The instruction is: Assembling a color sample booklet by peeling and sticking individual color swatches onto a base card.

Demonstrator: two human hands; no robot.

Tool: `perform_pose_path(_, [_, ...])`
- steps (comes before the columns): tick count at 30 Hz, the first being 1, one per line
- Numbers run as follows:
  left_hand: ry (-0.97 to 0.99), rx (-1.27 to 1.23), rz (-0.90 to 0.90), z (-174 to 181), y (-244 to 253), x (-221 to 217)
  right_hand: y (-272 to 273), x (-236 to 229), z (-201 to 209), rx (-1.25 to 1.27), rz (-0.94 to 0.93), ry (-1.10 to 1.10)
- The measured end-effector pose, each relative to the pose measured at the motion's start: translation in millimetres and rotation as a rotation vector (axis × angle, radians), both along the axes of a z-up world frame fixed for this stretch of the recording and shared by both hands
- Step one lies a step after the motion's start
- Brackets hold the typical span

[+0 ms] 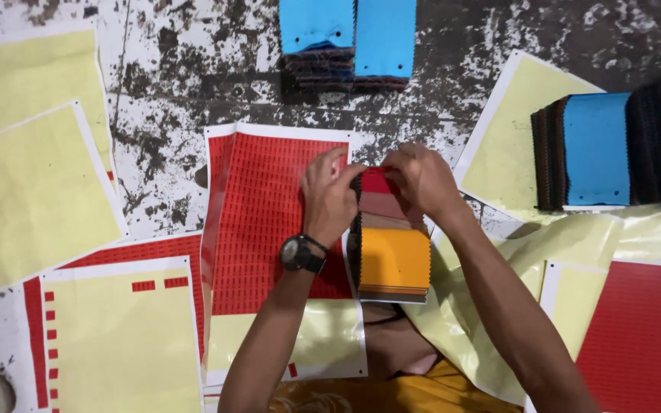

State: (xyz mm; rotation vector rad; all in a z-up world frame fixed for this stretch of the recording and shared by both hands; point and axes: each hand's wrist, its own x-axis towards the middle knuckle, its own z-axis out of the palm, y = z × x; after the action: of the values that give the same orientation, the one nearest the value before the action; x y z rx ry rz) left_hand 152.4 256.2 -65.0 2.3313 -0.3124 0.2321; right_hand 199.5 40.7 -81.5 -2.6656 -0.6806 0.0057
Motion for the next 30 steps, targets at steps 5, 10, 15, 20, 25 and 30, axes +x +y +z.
perform_pose_path(5, [0.119, -0.589, 0.107, 14, 0, 4, -3, -19, -6, 0.035, 0.030, -0.387])
perform_pose_path(10, [0.267, -0.886, 0.061, 32, 1, 1, -7, -45, 16, 0.125, 0.072, -0.169])
perform_pose_path(15, [0.349, -0.958, 0.032, 23, -2, 3, -16, -36, 14, 0.176, 0.107, -0.093])
perform_pose_path(20, [0.370, -1.007, 0.036, 17, -5, 4, 3, -40, 58, 0.458, 0.069, 0.257])
perform_pose_path(25, [0.345, -1.048, 0.036, 15, -11, 7, 11, -31, 49, 0.645, -0.016, 0.431])
perform_pose_path(30, [0.291, -0.983, -0.008, 13, -12, 9, 11, -31, 35, 0.632, -0.086, 0.508])
